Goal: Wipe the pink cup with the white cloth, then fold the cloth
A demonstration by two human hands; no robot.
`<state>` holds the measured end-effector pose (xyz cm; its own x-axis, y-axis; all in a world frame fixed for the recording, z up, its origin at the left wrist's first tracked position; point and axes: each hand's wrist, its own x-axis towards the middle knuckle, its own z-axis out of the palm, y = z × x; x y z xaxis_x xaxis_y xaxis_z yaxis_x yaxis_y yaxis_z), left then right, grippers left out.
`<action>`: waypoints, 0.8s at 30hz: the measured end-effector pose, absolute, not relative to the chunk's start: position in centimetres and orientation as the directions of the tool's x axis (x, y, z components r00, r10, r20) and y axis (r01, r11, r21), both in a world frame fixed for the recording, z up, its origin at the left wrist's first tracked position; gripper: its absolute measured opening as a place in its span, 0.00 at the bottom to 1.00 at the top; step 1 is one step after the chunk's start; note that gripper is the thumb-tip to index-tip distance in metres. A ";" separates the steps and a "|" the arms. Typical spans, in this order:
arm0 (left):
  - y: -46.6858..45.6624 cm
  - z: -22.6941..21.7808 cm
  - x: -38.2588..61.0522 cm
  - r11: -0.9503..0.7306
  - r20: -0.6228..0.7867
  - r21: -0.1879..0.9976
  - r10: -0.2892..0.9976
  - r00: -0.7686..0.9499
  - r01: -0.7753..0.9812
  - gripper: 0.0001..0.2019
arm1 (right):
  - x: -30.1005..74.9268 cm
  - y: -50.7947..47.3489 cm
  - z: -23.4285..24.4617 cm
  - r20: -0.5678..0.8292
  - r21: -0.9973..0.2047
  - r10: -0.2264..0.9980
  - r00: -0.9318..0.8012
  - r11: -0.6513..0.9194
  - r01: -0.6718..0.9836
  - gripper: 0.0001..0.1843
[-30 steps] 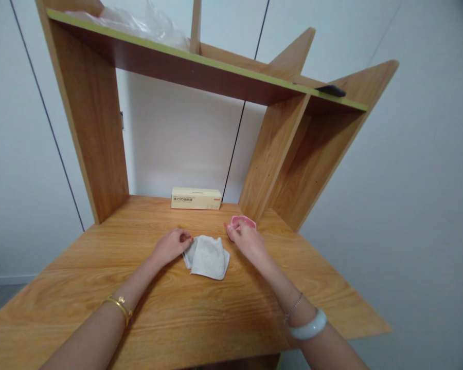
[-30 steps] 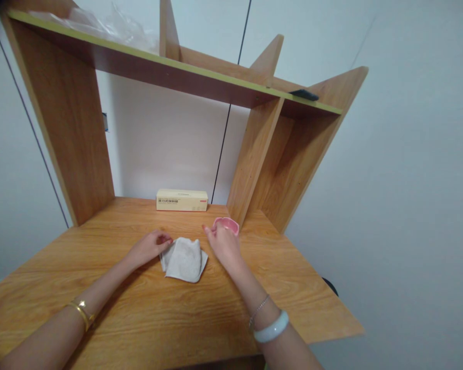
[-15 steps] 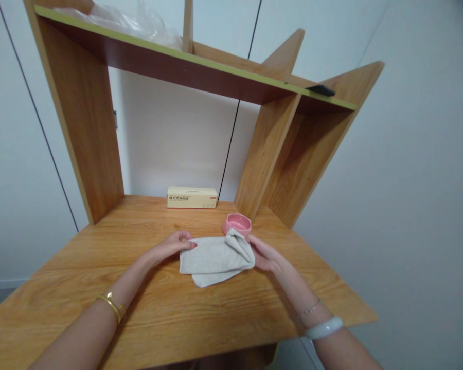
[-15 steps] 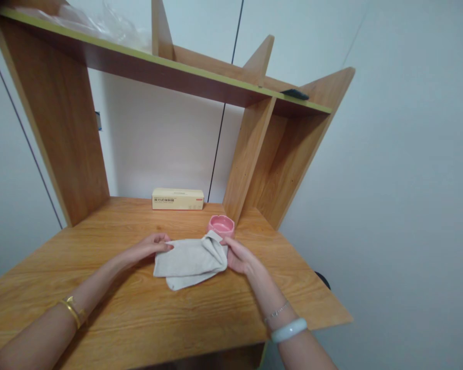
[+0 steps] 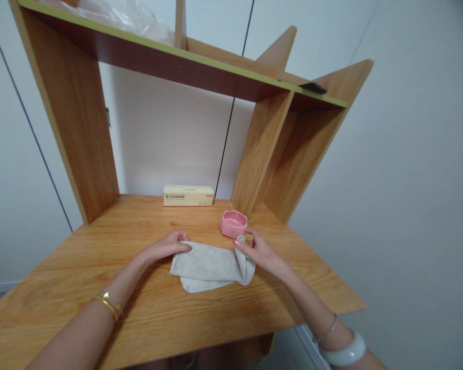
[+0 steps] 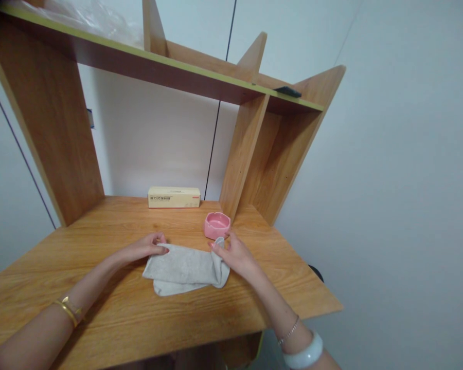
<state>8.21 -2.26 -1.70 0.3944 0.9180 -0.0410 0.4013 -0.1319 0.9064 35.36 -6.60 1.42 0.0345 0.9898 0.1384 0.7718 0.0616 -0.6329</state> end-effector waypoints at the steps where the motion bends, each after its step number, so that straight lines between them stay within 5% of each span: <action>1: -2.3 -1.6 8.2 -0.133 -0.040 0.903 0.920 0.390 0.408 0.13 | 35.2 -6.8 1.6 0.123 -0.619 0.992 0.019 0.062 0.783 0.28; 7: -2.3 -1.6 7.7 -0.156 -0.045 0.879 0.914 0.404 0.451 0.11 | 38.3 -6.9 0.9 -0.075 -0.666 0.991 0.107 -0.130 0.734 0.24; 9: -2.1 -1.5 7.4 -0.182 -0.039 0.857 0.909 0.414 0.481 0.10 | 39.9 -7.0 0.2 -0.048 -0.630 0.987 0.152 -0.148 0.763 0.23; 12: -2.0 -0.5 6.8 -0.285 0.063 0.789 0.919 0.390 0.545 0.11 | 41.4 -7.8 -0.6 0.152 -0.544 0.980 0.128 -0.026 0.839 0.20; 15: -2.7 1.5 6.6 -0.370 0.104 0.687 0.902 0.420 0.626 0.09 | 41.4 -9.1 -0.6 0.275 -0.445 0.956 -0.099 0.218 0.869 0.14; 19: -4.9 3.3 7.2 -0.414 -0.103 0.605 0.807 0.582 0.681 0.10 | 40.3 -10.5 -0.1 0.186 -0.286 0.921 -0.343 0.385 0.878 0.11; 24: -6.4 2.3 8.0 -0.459 -0.160 0.410 0.815 0.557 0.788 0.12 | 39.5 -10.4 -0.1 0.118 -0.254 0.931 -0.346 0.365 0.896 0.06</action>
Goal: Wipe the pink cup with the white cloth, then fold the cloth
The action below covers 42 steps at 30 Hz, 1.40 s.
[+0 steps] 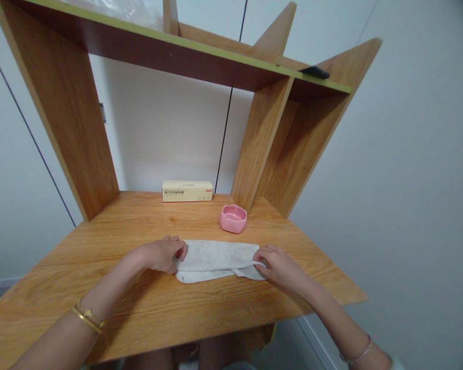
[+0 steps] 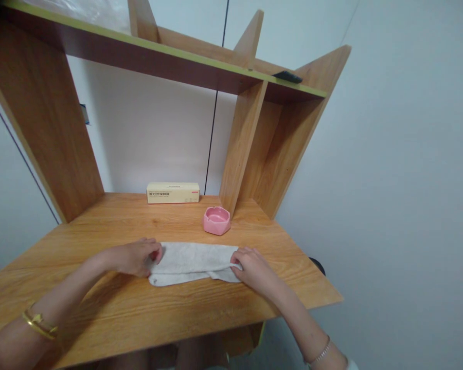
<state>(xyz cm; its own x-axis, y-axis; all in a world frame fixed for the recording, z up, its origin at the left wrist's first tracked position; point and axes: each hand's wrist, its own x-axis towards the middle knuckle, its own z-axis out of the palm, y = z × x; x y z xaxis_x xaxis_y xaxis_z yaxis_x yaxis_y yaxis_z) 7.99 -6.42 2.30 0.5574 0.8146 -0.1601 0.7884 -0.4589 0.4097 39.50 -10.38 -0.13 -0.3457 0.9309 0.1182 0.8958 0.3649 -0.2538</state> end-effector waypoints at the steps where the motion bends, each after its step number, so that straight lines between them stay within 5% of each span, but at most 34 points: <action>1: -6.4 2.1 8.0 -0.463 -0.155 0.401 0.816 0.557 0.790 0.12 | 39.5 -10.2 0.0 0.123 -0.271 0.932 -0.341 0.362 0.892 0.06; 8: -6.3 3.6 8.2 -0.470 -0.069 0.465 0.826 0.560 0.750 0.09 | 40.8 -9.9 1.7 0.273 -0.343 0.911 -0.309 0.392 0.853 0.08; 13: -8.9 3.6 9.6 -0.527 0.016 0.424 0.817 0.576 0.737 0.08 | 41.6 -10.9 1.3 0.215 -0.229 0.925 -0.312 0.358 0.905 0.05; 21: -10.6 1.8 10.1 -0.577 -0.058 0.376 0.766 0.640 0.725 0.09 | 41.7 -13.0 -0.5 0.128 -0.142 0.932 -0.340 0.356 0.924 0.06; 30: -10.3 2.3 9.7 -0.636 0.047 0.255 0.761 0.647 0.729 0.17 | 41.7 -13.8 -0.4 0.272 0.018 0.893 -0.358 0.367 0.930 0.09; 33: -10.5 3.5 9.2 -0.601 -0.041 0.274 0.773 0.633 0.751 0.16 | 41.9 -13.8 -0.1 0.255 -0.078 0.899 -0.357 0.387 0.919 0.10; 36: -10.5 4.6 9.1 -0.546 -0.169 0.391 0.749 0.641 0.741 0.17 | 42.2 -13.2 -0.2 0.160 -0.326 0.913 -0.375 0.407 0.853 0.09; 39: -10.0 4.8 9.8 -0.574 -0.051 0.435 0.753 0.656 0.693 0.16 | 42.3 -11.8 -0.8 0.108 -0.523 0.979 -0.173 0.204 0.828 0.12; 42: -9.2 3.9 10.8 -0.627 0.024 0.381 0.741 0.671 0.679 0.18 | 42.0 -10.4 -1.7 0.087 -0.563 0.996 0.035 0.020 0.826 0.13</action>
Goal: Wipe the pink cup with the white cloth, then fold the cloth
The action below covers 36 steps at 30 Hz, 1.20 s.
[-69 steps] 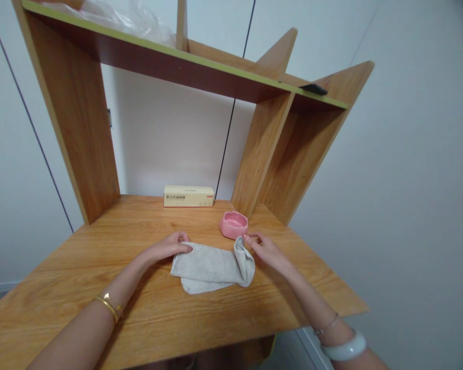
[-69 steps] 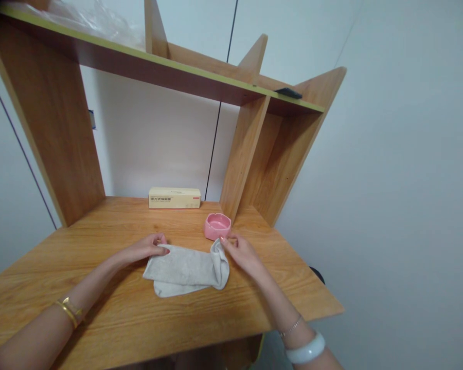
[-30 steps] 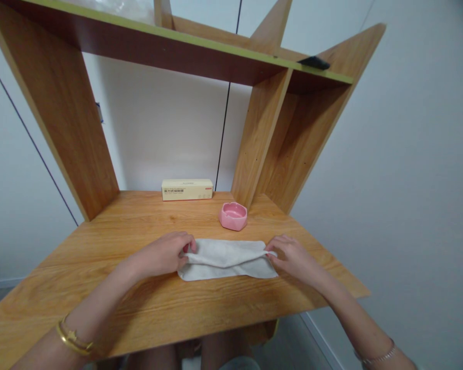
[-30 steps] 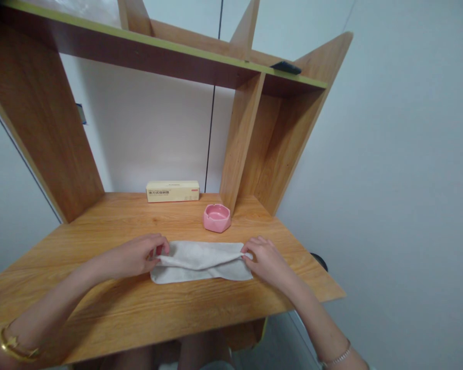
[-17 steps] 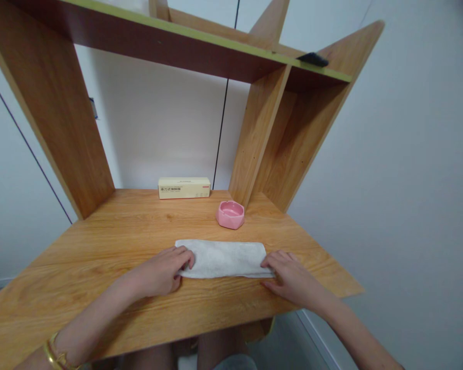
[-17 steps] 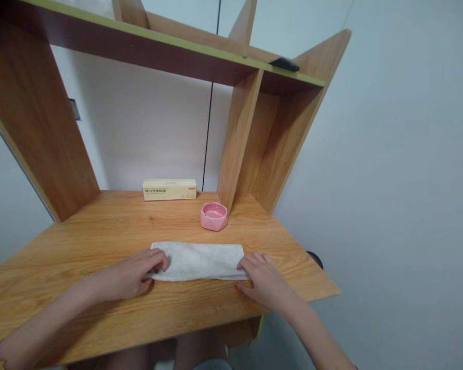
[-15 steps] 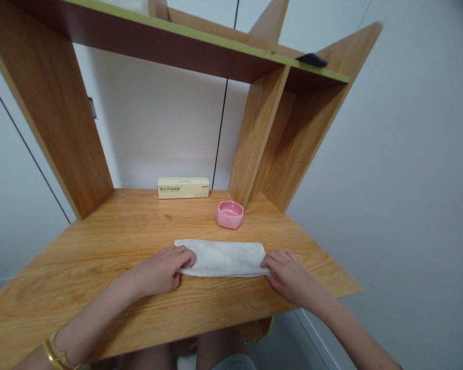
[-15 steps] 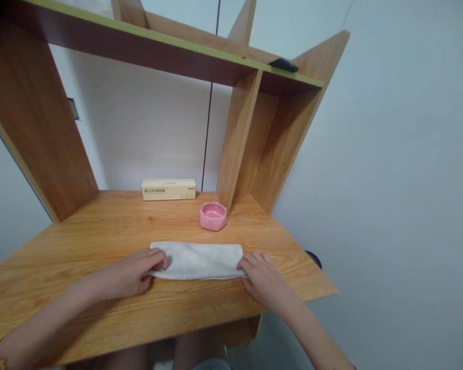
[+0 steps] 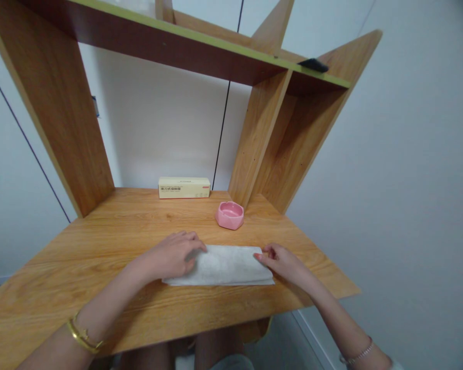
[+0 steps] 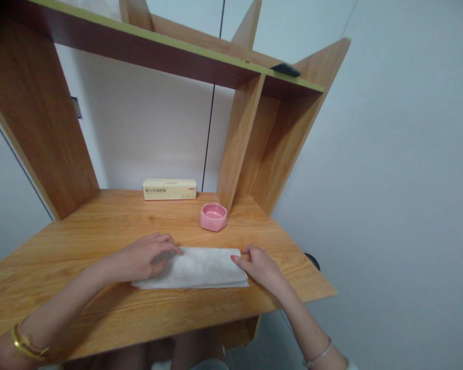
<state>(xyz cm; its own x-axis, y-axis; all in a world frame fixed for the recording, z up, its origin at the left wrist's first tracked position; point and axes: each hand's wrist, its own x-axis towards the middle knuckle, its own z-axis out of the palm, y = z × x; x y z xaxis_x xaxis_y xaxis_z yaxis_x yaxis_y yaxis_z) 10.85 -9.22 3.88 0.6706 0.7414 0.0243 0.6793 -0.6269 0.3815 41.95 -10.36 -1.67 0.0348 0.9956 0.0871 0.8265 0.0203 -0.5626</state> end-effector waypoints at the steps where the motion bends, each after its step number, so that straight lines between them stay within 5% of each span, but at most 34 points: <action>1: -9.0 3.4 11.2 -0.623 -0.010 0.354 0.743 0.669 0.697 0.19 | 41.8 -10.0 -1.9 0.072 -0.569 0.996 0.060 -0.009 0.822 0.12; 4: -8.8 2.4 12.2 -0.599 -0.050 0.292 0.769 0.637 0.746 0.20 | 41.5 -9.1 -2.1 0.000 -0.624 0.997 0.078 -0.061 0.779 0.06; 7: -9.6 2.1 13.8 -0.675 0.060 0.299 0.719 0.692 0.675 0.20 | 41.4 -8.7 -1.4 -0.034 -0.693 0.996 0.080 -0.081 0.716 0.04; 13: -10.4 2.2 15.6 -0.735 0.052 0.357 0.632 0.774 0.576 0.19 | 39.8 -8.0 1.5 -0.046 -0.798 0.997 0.054 -0.069 0.599 0.08; 19: -7.0 3.8 10.5 -0.549 0.227 0.461 0.832 0.506 0.697 0.15 | 32.9 -6.7 4.7 0.144 -0.779 0.985 -0.092 0.170 0.604 0.14; 23: -5.8 4.4 7.6 -0.396 0.254 0.442 0.916 0.311 0.805 0.11 | 26.2 -6.3 5.1 0.116 -0.713 0.971 -0.207 0.227 0.664 0.17; 26: -6.1 4.7 6.4 -0.287 0.217 0.393 0.952 0.215 0.873 0.08 | 22.3 -6.5 4.2 -0.072 -0.792 0.939 -0.336 0.150 0.591 0.15; 29: -6.7 4.9 5.7 -0.284 0.140 0.390 0.958 0.249 0.876 0.05 | 21.4 -6.4 3.4 -0.083 -0.830 0.921 -0.381 0.148 0.537 0.11; 32: -7.3 4.9 5.3 -0.371 0.121 0.490 0.925 0.361 0.789 0.06 | 23.8 -6.0 3.7 0.061 -0.713 0.947 -0.316 0.263 0.650 0.03; 34: -7.5 4.5 5.4 -0.408 0.109 0.575 0.897 0.427 0.709 0.08 | 26.2 -5.8 4.0 0.098 -0.556 0.961 -0.260 0.269 0.786 0.10; 36: -7.4 3.9 5.9 -0.390 0.020 0.636 0.871 0.490 0.666 0.10 | 28.2 -5.9 3.8 -0.008 -0.465 0.973 -0.232 0.201 0.862 0.19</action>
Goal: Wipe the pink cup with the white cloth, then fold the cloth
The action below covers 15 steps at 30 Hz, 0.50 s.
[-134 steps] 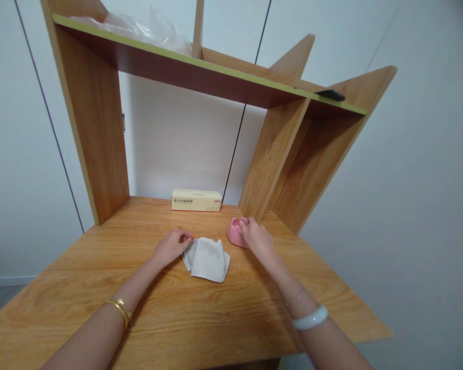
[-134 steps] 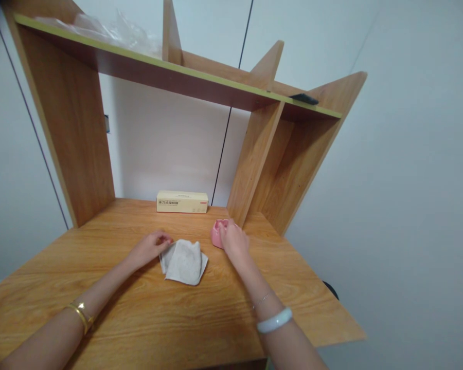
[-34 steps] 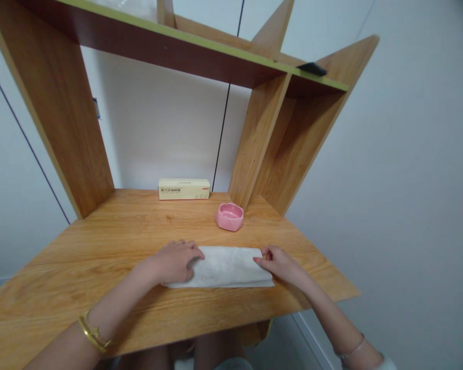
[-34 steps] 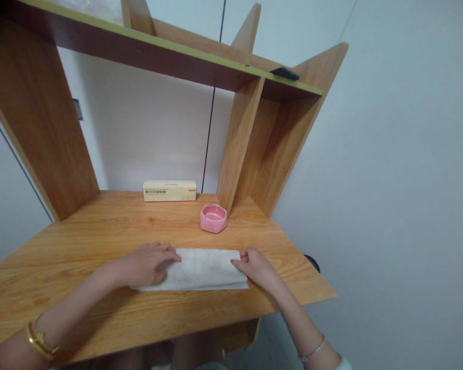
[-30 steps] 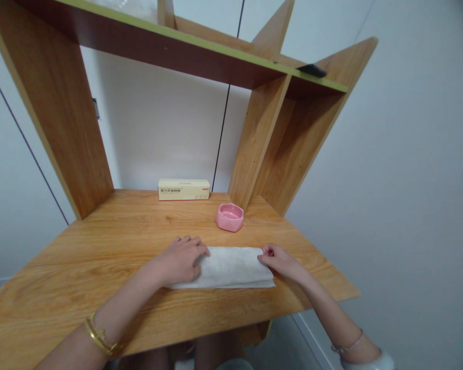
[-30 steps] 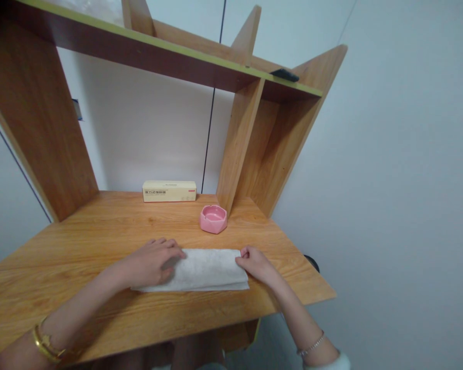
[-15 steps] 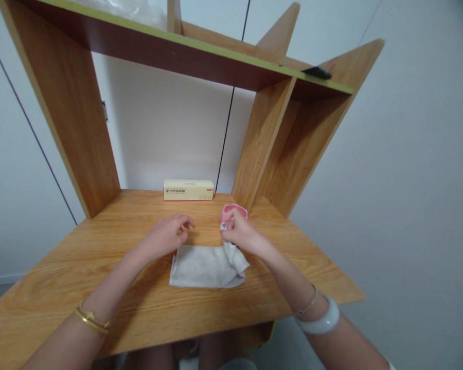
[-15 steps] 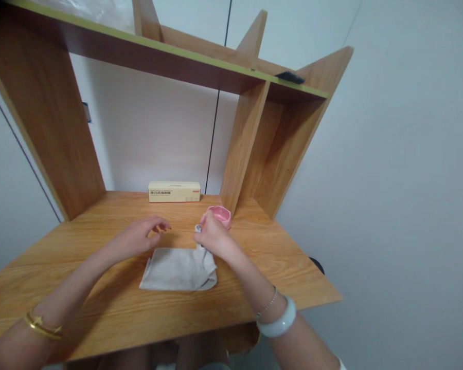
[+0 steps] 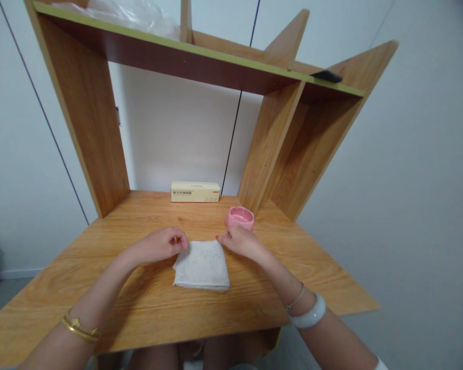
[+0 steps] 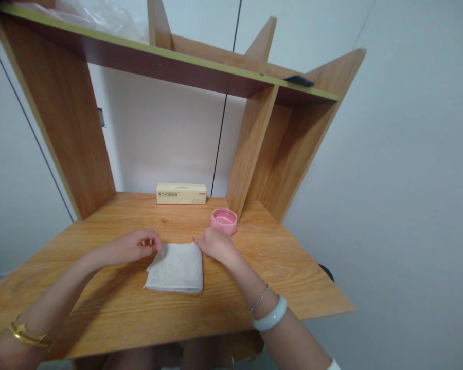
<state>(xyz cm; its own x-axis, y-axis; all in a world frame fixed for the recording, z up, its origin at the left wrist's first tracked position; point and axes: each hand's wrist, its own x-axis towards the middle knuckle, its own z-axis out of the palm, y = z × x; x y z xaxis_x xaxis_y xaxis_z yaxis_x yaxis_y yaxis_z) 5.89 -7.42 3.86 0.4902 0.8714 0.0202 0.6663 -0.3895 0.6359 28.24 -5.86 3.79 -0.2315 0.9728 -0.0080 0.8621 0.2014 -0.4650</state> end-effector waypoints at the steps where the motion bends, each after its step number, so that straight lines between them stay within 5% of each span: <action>1: -7.3 3.5 6.2 -0.370 -0.041 0.648 0.856 0.515 0.666 0.11 | 29.0 -6.0 3.4 -0.097 -0.476 0.966 -0.239 0.166 0.864 0.21; 4: -6.7 2.7 7.2 -0.339 -0.153 0.623 0.831 0.535 0.705 0.11 | 30.1 -6.2 1.6 -0.310 -0.628 0.898 -0.311 0.052 0.777 0.18; 8: -5.7 2.8 8.1 -0.381 -0.076 0.608 0.845 0.530 0.696 0.11 | 32.6 -5.3 0.3 -0.259 -0.687 0.929 -0.263 0.014 0.727 0.13; 15: -3.8 2.3 8.1 -0.343 -0.014 0.605 0.897 0.441 0.719 0.10 | 40.1 -3.1 2.6 -0.017 -0.344 0.999 0.042 -0.045 0.938 0.07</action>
<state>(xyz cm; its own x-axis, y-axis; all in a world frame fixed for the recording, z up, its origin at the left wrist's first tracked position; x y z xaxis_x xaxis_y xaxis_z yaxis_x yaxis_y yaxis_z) 8.08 -3.84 2.34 0.4408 0.8975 -0.0141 0.7186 -0.3435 0.6047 40.12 -3.14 2.56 0.0417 0.9990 -0.0166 0.9378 -0.0449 -0.3443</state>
